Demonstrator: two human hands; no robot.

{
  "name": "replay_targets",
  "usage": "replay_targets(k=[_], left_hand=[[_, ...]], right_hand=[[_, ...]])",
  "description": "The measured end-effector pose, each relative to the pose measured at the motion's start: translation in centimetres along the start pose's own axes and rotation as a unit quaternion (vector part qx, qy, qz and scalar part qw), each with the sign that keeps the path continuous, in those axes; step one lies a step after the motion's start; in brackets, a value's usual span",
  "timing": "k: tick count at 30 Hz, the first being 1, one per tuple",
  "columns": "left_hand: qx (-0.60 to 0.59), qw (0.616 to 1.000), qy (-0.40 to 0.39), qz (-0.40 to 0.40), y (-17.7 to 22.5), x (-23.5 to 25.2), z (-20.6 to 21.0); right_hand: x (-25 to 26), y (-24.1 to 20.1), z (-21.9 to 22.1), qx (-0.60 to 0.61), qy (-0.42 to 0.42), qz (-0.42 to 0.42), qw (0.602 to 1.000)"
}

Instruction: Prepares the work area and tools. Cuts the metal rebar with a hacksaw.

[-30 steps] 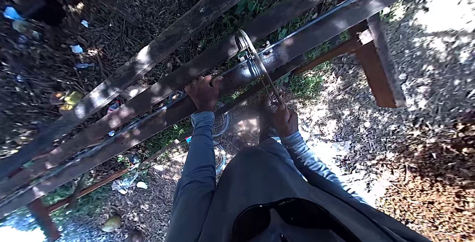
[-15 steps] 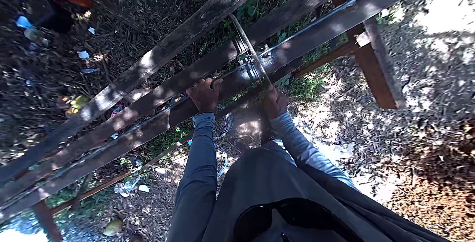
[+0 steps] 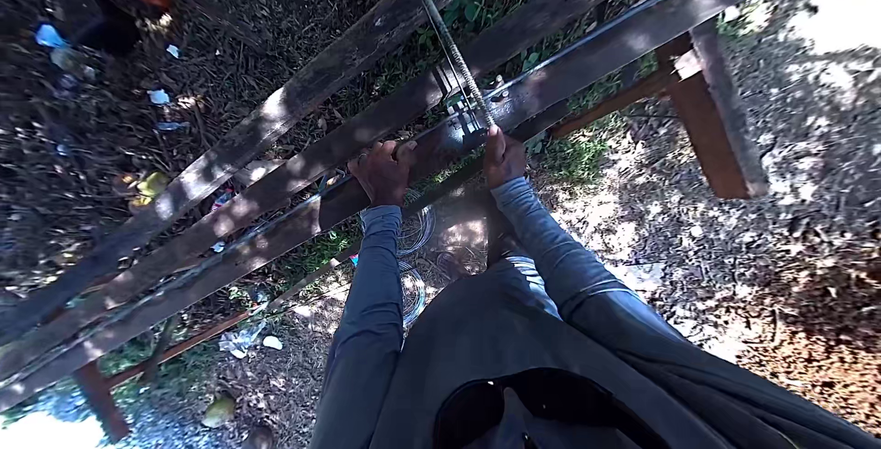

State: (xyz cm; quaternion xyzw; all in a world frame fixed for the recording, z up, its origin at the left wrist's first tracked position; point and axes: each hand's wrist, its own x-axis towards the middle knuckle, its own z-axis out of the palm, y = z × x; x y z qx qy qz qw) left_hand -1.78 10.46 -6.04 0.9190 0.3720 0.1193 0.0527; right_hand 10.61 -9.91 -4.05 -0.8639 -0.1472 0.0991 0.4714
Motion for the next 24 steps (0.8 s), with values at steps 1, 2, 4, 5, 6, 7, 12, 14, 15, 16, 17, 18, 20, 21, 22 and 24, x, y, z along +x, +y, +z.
replay_targets(k=[1, 2, 4, 5, 6, 7, 12, 14, 15, 16, 17, 18, 20, 21, 22, 24], left_hand=[[0.008, 1.0, -0.002, 0.001, 0.0, -0.1, 0.0], [0.009, 1.0, -0.005, 0.001, 0.0, 0.0, 0.0], [0.004, 1.0, -0.006, -0.004, 0.1, 0.1, 0.1], [0.003, 1.0, -0.004, -0.005, 0.1, -0.1, 0.2], [0.005, 1.0, -0.003, -0.004, 0.0, -0.2, 0.2], [0.007, 1.0, -0.001, -0.002, -0.1, -0.2, 0.1], [0.003, 1.0, -0.012, -0.007, 0.1, -0.1, 0.0], [0.008, 1.0, -0.013, -0.007, 0.0, 0.0, 0.0], [0.009, 1.0, -0.012, -0.007, 0.0, 0.1, 0.1], [0.012, 1.0, -0.012, -0.007, 0.0, 0.2, 0.2], [0.013, 1.0, -0.016, -0.007, -0.1, 0.3, 0.1], [0.012, 1.0, -0.019, -0.007, -0.1, 0.2, 0.1], [0.009, 1.0, -0.022, -0.01, -0.1, 0.1, 0.1], [0.01, 1.0, -0.019, -0.008, -0.2, 0.1, 0.1], [0.009, 1.0, -0.016, -0.006, -0.2, 0.2, 0.1], [0.008, 1.0, -0.017, -0.004, 0.0, -0.2, 0.0]], right_hand=[[-0.3, 0.0, 0.0, 0.011, -0.001, 0.005, 1.0], [-0.4, 0.0, 0.1, 0.017, 0.001, 0.008, 1.0], [-0.4, 0.2, 0.1, 0.02, 0.007, -0.002, 1.0], [-0.8, 0.6, -0.2, 0.015, 0.003, -0.011, 1.0], [-1.6, 1.0, -0.7, 0.005, -0.009, -0.017, 1.0], [-3.0, 1.6, -1.6, -0.004, -0.024, -0.016, 1.0], [-12.4, 6.4, -7.2, 0.038, -0.052, 0.031, 0.997], [-13.4, 4.9, -8.4, 0.036, -0.044, 0.031, 0.998], [-12.6, 3.7, -8.3, 0.019, -0.041, 0.029, 0.999], [-11.0, 2.3, -7.6, -0.008, -0.04, 0.033, 0.999], [-8.8, 1.0, -6.3, -0.031, -0.043, 0.043, 0.998], [-6.2, 0.0, -4.9, -0.049, -0.042, 0.046, 0.997], [-1.5, -1.3, -2.1, -0.046, -0.044, 0.042, 0.997], [-0.3, -1.6, -1.2, -0.035, -0.039, 0.028, 0.998], [0.1, -1.5, -0.8, -0.023, -0.031, 0.013, 0.999], [-1.4, -0.3, -1.6, -0.005, -0.025, -0.003, 1.0]])
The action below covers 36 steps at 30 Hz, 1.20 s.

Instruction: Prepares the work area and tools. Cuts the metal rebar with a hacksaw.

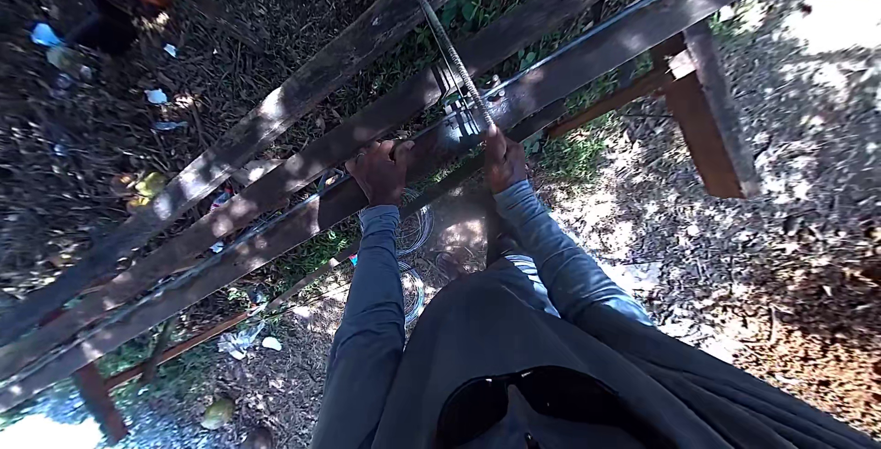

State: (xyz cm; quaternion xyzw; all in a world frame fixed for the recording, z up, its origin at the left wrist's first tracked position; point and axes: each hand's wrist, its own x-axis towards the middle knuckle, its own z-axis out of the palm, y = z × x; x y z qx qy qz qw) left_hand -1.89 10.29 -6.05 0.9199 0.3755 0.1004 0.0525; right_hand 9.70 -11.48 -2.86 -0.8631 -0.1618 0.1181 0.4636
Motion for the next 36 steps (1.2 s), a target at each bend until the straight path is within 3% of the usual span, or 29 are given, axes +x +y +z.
replay_targets(k=[5, 7, 10, 14, 16, 18, 23, 25, 27, 32, 36], left_hand=[[-0.001, 1.0, -0.001, 0.002, 0.0, 0.0, -0.1], [-0.001, 1.0, 0.005, 0.0, 0.0, 0.0, -0.1], [0.008, 1.0, 0.007, -0.006, 0.1, 0.2, -0.1], [0.003, 1.0, 0.012, 0.001, -0.1, 0.0, 0.2], [0.002, 1.0, 0.027, 0.007, -0.2, 0.3, 0.3], [0.003, 0.999, 0.032, 0.009, -0.1, 0.1, 0.5], [0.005, 0.999, 0.031, 0.008, -0.1, 0.3, 0.4], [0.006, 1.0, 0.019, 0.004, -0.1, 0.2, 0.3], [0.008, 1.0, 0.013, 0.003, -0.1, 0.5, 0.1], [-0.001, 1.0, 0.012, 0.003, -0.2, 0.2, 0.1], [-0.001, 1.0, 0.02, 0.007, -0.2, -0.1, 0.1]], right_hand=[[-10.6, 6.4, -4.4, 0.041, -0.024, 0.024, 0.999], [-12.9, 6.2, -6.1, 0.047, -0.018, 0.033, 0.998], [-9.6, 2.3, -5.9, -0.018, -0.032, 0.049, 0.998], [0.3, -1.0, -0.4, -0.035, -0.03, 0.049, 0.998], [2.1, -1.4, 0.7, -0.027, -0.016, 0.02, 0.999], [0.4, -0.4, -0.1, -0.019, -0.015, 0.006, 1.0], [-10.5, 6.4, -4.1, 0.022, -0.024, 0.031, 0.999], [-12.5, 6.3, -5.6, 0.019, -0.018, 0.026, 0.999], [-10.8, 4.5, -5.2, -0.007, -0.019, 0.035, 0.999], [0.6, -0.2, 0.3, -0.027, -0.019, 0.034, 0.999], [-0.6, 0.5, -0.2, -0.006, -0.004, 0.004, 1.0]])
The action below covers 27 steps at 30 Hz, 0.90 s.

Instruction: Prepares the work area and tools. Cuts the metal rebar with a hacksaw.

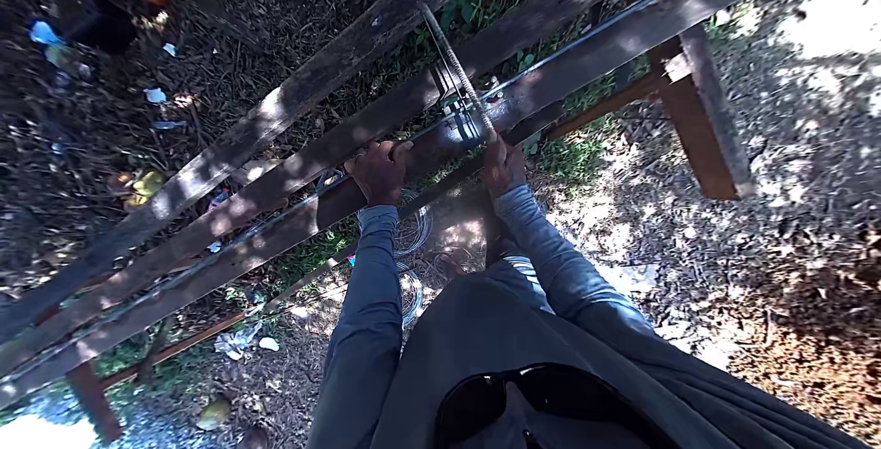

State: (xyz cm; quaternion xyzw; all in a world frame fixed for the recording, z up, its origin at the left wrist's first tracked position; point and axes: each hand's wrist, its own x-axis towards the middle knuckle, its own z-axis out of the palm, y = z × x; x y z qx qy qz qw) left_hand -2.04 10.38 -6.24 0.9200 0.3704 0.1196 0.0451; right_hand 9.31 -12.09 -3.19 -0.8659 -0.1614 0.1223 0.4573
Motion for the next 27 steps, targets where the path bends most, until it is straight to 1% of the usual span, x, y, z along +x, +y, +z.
replay_targets(k=[4, 5, 7, 9, 11, 13, 15, 16, 18, 20, 22, 23, 25, 27], left_hand=[[0.001, 1.0, -0.003, -0.004, 0.1, 0.0, -0.1], [0.005, 1.0, -0.004, -0.005, 0.1, 0.0, -0.2], [0.01, 1.0, -0.012, -0.007, 0.1, 0.1, -0.2], [0.008, 1.0, -0.019, -0.01, 0.1, 0.3, -0.2], [0.006, 1.0, -0.028, -0.011, 0.0, 0.3, -0.1], [0.008, 1.0, -0.028, -0.011, -0.1, 0.0, 0.0], [0.015, 1.0, -0.017, -0.007, -0.2, 0.3, 0.1], [0.013, 1.0, -0.012, -0.005, -0.2, 0.2, 0.1], [0.012, 1.0, -0.012, -0.004, 0.0, 0.0, 0.0], [0.009, 1.0, -0.008, -0.007, 0.0, 0.2, -0.2], [0.006, 1.0, -0.01, -0.007, 0.1, 0.1, -0.1], [0.007, 1.0, -0.013, -0.006, 0.1, 0.1, -0.1], [0.008, 1.0, -0.015, -0.005, 0.1, 0.3, 0.0], [0.008, 1.0, -0.022, -0.007, 0.1, 0.6, -0.1]], right_hand=[[-8.3, 5.8, -3.1, 0.038, -0.033, 0.033, 0.998], [-10.2, 6.7, -4.1, 0.052, -0.034, 0.037, 0.997], [-12.0, 6.1, -5.3, 0.057, -0.028, 0.042, 0.997], [-10.0, 3.8, -5.0, 0.009, -0.031, 0.055, 0.998], [-5.2, 1.1, -2.9, -0.034, -0.036, 0.067, 0.996], [-0.1, -0.8, -0.4, -0.035, -0.028, 0.059, 0.997], [2.3, -1.4, 0.8, -0.015, -0.009, 0.036, 0.999], [2.1, -1.2, 0.8, -0.003, -0.002, 0.025, 1.0], [-0.4, -0.1, -0.3, -0.005, -0.008, 0.008, 1.0], [-4.5, 2.6, -1.4, 0.001, -0.02, 0.004, 1.0], [-9.1, 5.8, -2.9, 0.032, -0.022, 0.02, 0.999], [-10.9, 6.6, -3.8, 0.046, -0.017, 0.021, 0.999], [-12.1, 5.7, -5.1, 0.054, -0.019, 0.026, 0.998], [-9.8, 3.4, -4.6, 0.018, -0.02, 0.039, 0.999]])
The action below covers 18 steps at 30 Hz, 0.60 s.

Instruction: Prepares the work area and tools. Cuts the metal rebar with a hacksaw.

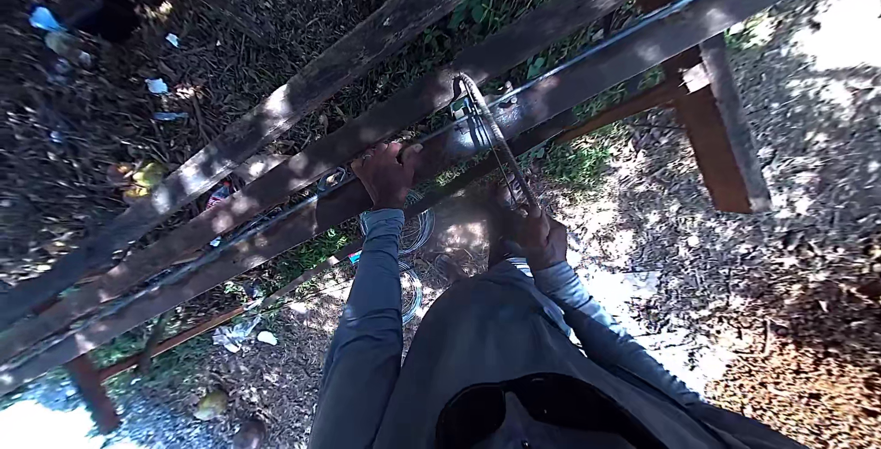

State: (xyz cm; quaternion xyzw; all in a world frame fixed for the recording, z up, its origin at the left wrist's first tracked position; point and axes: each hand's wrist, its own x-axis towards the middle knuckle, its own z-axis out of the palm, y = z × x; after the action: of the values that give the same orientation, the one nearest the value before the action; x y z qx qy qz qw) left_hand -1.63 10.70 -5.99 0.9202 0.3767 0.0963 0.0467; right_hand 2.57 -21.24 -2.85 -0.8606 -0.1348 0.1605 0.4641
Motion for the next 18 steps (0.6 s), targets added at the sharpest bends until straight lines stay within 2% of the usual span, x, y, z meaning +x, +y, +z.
replay_targets(k=[4, 6, 9, 14, 16, 18], left_hand=[[-0.008, 1.0, 0.005, 0.002, -0.1, -0.2, 0.1], [-0.01, 1.0, 0.014, 0.004, -0.3, -0.1, 0.1], [-0.006, 1.0, 0.018, 0.007, -0.1, -0.3, 0.0], [-0.016, 1.0, 0.02, 0.007, -0.2, -0.5, 0.1], [-0.016, 1.0, 0.016, 0.008, -0.1, -0.4, 0.0], [-0.014, 1.0, 0.016, 0.005, -0.1, -0.2, 0.0]], right_hand=[[9.7, -4.7, 4.4, -0.039, 0.014, 0.007, 0.999], [12.0, -5.5, 5.4, -0.026, 0.023, -0.012, 0.999], [9.6, -3.7, 4.6, -0.01, 0.011, -0.034, 0.999], [-0.6, 2.5, 0.9, 0.059, -0.007, 0.009, 0.998], [-1.5, 1.3, -0.4, 0.032, 0.004, 0.008, 0.999], [0.9, -1.2, 0.1, -0.02, -0.004, 0.017, 1.0]])
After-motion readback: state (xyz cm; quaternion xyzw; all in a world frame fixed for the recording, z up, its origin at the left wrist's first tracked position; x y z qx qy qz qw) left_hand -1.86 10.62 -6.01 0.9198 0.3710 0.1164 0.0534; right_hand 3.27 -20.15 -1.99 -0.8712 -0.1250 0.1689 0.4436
